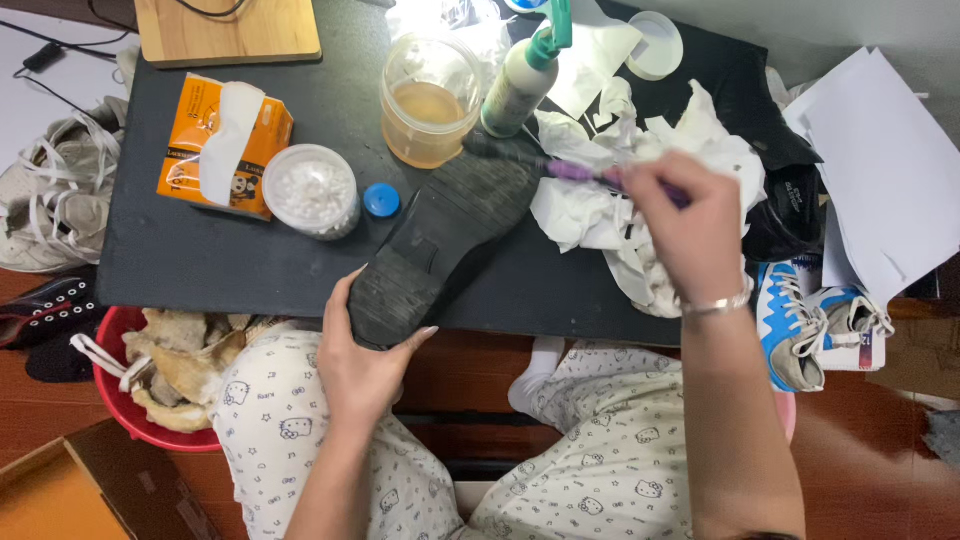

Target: The person cleans the sole of a black shoe using a purple brush, a white cloth, and cotton swabs. The person scrubs the sole, wipes it with a cloth, and uses cotton swabs to clean the grooves.

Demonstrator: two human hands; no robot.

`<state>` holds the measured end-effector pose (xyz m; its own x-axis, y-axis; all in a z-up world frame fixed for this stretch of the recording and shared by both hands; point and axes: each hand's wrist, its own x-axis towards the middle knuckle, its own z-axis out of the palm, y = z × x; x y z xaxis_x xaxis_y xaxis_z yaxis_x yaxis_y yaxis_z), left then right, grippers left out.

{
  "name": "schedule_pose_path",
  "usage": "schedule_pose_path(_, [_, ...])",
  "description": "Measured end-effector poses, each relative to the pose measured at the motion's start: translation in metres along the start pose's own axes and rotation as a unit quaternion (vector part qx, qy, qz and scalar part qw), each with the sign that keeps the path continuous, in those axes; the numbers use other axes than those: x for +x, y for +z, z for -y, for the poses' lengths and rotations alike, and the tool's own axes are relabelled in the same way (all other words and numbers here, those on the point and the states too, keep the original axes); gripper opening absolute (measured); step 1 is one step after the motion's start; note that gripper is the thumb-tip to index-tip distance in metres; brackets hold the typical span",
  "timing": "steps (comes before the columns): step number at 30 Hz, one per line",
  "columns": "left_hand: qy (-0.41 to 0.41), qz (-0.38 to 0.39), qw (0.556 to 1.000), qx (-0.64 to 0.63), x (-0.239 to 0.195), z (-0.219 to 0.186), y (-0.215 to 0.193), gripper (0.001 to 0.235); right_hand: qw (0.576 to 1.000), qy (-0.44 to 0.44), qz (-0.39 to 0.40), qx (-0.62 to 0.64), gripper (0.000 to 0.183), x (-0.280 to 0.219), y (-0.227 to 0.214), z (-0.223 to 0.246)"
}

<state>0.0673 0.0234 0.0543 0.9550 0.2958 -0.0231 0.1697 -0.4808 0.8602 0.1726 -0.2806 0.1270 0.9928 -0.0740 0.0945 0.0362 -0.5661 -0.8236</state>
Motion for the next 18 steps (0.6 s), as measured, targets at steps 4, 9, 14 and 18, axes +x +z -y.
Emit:
schedule_pose_path(4, [-0.047,0.071,0.996,-0.024,-0.006,-0.005,-0.006,0.083,0.999,-0.032,0.019,-0.014,0.009,-0.045,0.013,-0.033])
schedule_pose_path(9, [0.044,0.086,0.994,-0.046,-0.017,0.009,-0.014,0.079,0.994,-0.042,0.077,-0.070,0.037,-0.102,0.012,-0.051])
schedule_pose_path(14, [0.017,0.141,0.989,-0.047,-0.021,0.023,-0.019,0.078,0.979,-0.079,0.165,-0.085,0.047,-0.146,0.023,-0.060])
schedule_pose_path(18, [0.018,0.160,0.986,-0.035,-0.018,0.027,-0.015,0.081,0.955,-0.183,0.125,-0.198,0.051,-0.165,0.036,-0.071])
